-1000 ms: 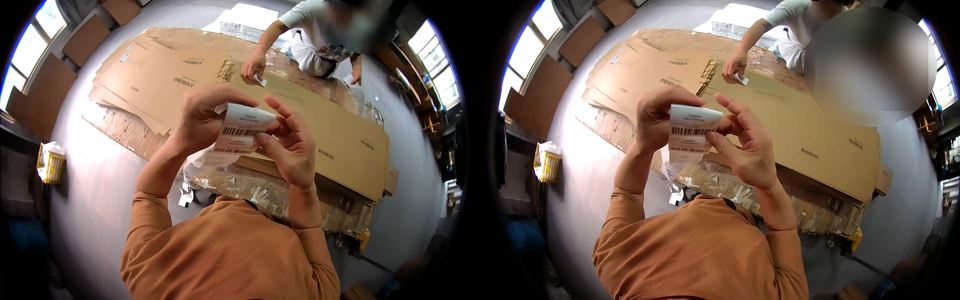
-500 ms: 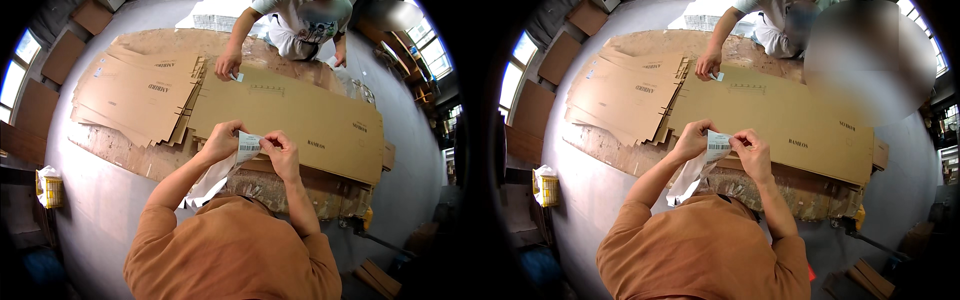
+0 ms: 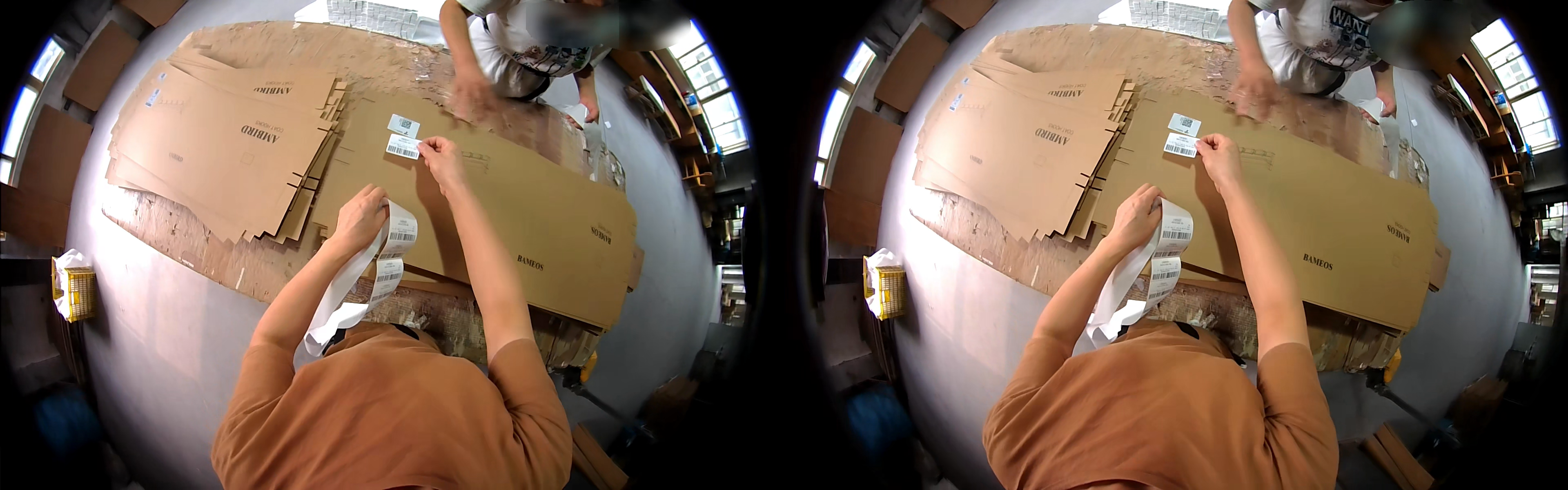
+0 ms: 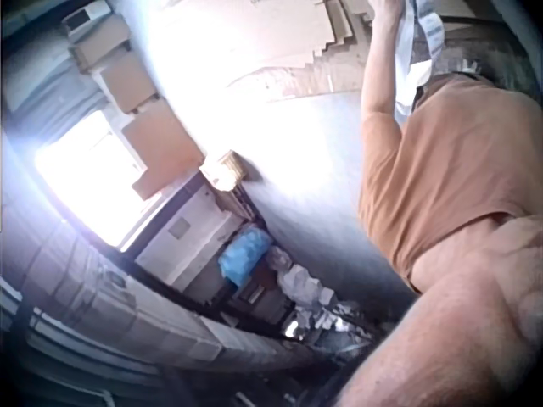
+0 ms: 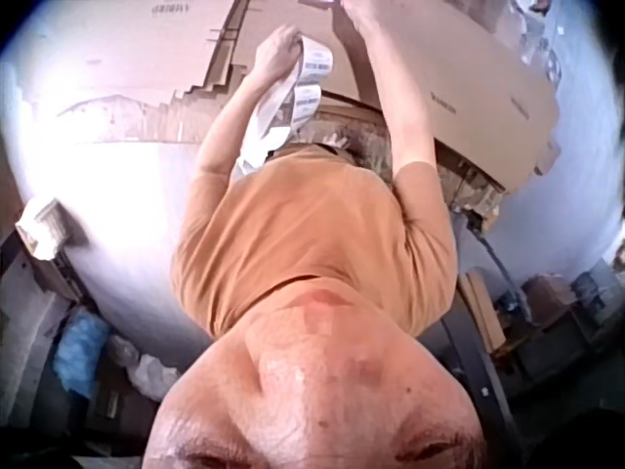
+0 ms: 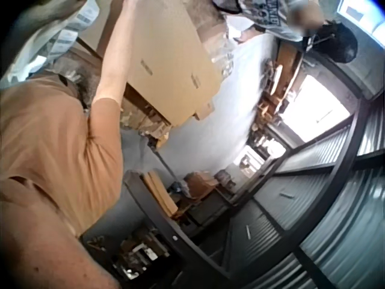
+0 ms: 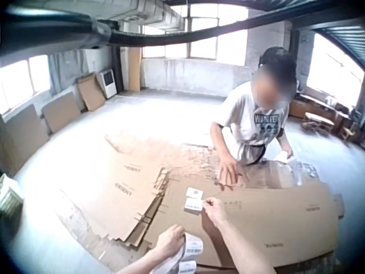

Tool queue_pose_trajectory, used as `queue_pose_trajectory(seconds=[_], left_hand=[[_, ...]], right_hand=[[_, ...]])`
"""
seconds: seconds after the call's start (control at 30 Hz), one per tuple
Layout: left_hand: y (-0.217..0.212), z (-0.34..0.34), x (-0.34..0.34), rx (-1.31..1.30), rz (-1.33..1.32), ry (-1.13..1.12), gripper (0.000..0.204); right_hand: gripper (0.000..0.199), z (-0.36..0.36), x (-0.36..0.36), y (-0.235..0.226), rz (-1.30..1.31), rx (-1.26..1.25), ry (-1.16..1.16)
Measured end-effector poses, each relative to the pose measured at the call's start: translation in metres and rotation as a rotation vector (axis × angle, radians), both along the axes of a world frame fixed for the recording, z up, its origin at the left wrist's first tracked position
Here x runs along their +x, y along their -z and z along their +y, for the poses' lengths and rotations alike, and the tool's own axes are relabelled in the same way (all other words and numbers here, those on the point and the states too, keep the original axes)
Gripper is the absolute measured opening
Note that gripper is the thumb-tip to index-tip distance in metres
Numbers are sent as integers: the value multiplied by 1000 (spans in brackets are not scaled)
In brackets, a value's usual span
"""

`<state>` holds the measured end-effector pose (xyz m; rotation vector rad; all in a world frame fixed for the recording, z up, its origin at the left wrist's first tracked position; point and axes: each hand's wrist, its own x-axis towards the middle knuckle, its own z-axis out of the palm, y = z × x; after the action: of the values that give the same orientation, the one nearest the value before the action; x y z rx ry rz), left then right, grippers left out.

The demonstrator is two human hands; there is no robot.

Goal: The person applies shipping labels to a stack of flat cardboard boxes. They peel individual labels from a continuous roll and place them onto the surface of each box. A coworker is visible in the background performing similar labeling tasks.

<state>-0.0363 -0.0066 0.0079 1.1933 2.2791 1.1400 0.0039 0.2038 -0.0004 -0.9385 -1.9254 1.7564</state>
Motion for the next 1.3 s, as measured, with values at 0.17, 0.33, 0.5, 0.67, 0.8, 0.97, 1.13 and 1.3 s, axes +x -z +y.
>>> queue_pose_trajectory(seconds=[0.17, 0.33, 0.5, 0.67, 0.8, 0.97, 1.13, 1.3], left_hand=[[-8, 0, -12, 3, -40, 18, 13], [-1, 26, -49, 152, 196, 101, 12], [21, 53, -71, 168, 295, 169, 14], [25, 59, -70, 32, 450, 194, 16], [14, 73, -67, -100, 397, 233, 22], [44, 86, -77, -47, 445, 305, 26], [69, 101, -74, -189, 433, 157, 36], [64, 95, -39, -148, 387, 195, 36]], right_hand=[[11, 2, -31, 17, -87, 33, 75], [10, 1, -37, 20, -122, 101, 110], [12, 2, -41, 27, -183, 247, 115], [19, -13, -39, 2, -496, 576, 88], [34, 17, 12, -5, -605, 596, 99], [38, 93, 217, -8, -623, 711, 374], [58, 156, 456, -11, -1281, 562, 854], [67, 184, 553, -18, -1302, 452, 742]])
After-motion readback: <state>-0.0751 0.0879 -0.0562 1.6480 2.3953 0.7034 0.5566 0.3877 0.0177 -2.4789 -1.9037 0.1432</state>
